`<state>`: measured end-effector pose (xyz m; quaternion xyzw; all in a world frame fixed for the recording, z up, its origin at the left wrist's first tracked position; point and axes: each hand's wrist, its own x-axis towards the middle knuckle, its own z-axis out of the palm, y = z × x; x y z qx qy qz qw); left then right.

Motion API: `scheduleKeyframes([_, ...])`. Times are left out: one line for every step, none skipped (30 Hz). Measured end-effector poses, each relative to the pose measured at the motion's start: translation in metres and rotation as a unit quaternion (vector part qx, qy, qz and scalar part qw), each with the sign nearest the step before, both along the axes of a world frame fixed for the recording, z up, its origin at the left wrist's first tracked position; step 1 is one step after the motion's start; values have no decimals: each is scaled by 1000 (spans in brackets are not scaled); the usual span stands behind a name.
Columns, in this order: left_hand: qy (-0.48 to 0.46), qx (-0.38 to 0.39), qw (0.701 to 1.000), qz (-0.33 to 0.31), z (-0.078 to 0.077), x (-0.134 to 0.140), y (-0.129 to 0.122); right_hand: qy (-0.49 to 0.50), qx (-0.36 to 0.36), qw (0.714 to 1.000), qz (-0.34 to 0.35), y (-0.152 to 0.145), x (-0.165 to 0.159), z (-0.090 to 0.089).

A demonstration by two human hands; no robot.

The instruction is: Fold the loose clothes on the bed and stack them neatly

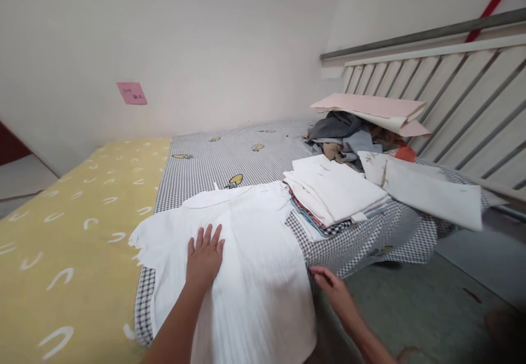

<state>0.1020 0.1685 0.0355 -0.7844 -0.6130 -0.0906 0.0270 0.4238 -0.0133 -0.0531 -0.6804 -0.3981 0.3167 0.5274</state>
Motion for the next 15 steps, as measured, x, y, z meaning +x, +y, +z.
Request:
scheduleKeyframes([-3, -12, 1000, 5, 3, 1, 0, 24, -4, 1000, -1, -9, -2, -12])
scheduleKeyframes([-8, -23, 1000, 13, 7, 3, -1, 60, -9, 998, 5, -15, -5, -23])
scheduleKeyframes([-13, -29, 999, 21, 10, 6, -3, 110, -17, 994, 14, -19, -9, -32])
scheduleKeyframes([-17, -31, 999, 30, 14, 10, -7, 172, -28, 984, 27, -22, -13, -38])
scheduleKeyframes([-16, -30, 999, 35, 16, 16, -12, 240, -38, 969, 45, -25, -17, -41])
scheduleKeyframes([-15, -24, 999, 28, 18, 22, -20, 304, -45, 949, 69, -27, -20, -41])
scheduleKeyframes([-21, -11, 1000, 4, 19, 30, -31, 353, -46, 930, 95, -29, -24, -37])
scheduleKeyframes([-39, 5, 999, -34, 17, 39, -45, 381, -42, 916, 121, -31, -26, -31])
scheduleKeyframes([-70, 20, 994, -85, 15, 50, -62, 395, -38, 906, 145, -34, -29, -22])
scheduleKeyframes([-112, 29, 984, -139, 10, 61, -82, 399, -35, 901, 164, -37, -31, -11])
scheduleKeyframes([-161, 30, 969, -186, 5, 74, -105, 398, -36, 900, 175, -39, -33, 1])
scheduleKeyframes([-209, 17, 953, -218, -1, 88, -129, 393, -38, 901, 177, -42, -35, 14])
scheduleKeyframes([-247, -9, 941, -232, -7, 102, -155, 377, -39, 909, 173, -45, -37, 25])
scheduleKeyframes([-277, -38, 932, -231, -12, 116, -179, 351, -38, 921, 163, -47, -38, 36])
scheduleKeyframes([-295, -66, 927, -223, -16, 130, -202, 318, -35, 936, 149, -49, -39, 45])
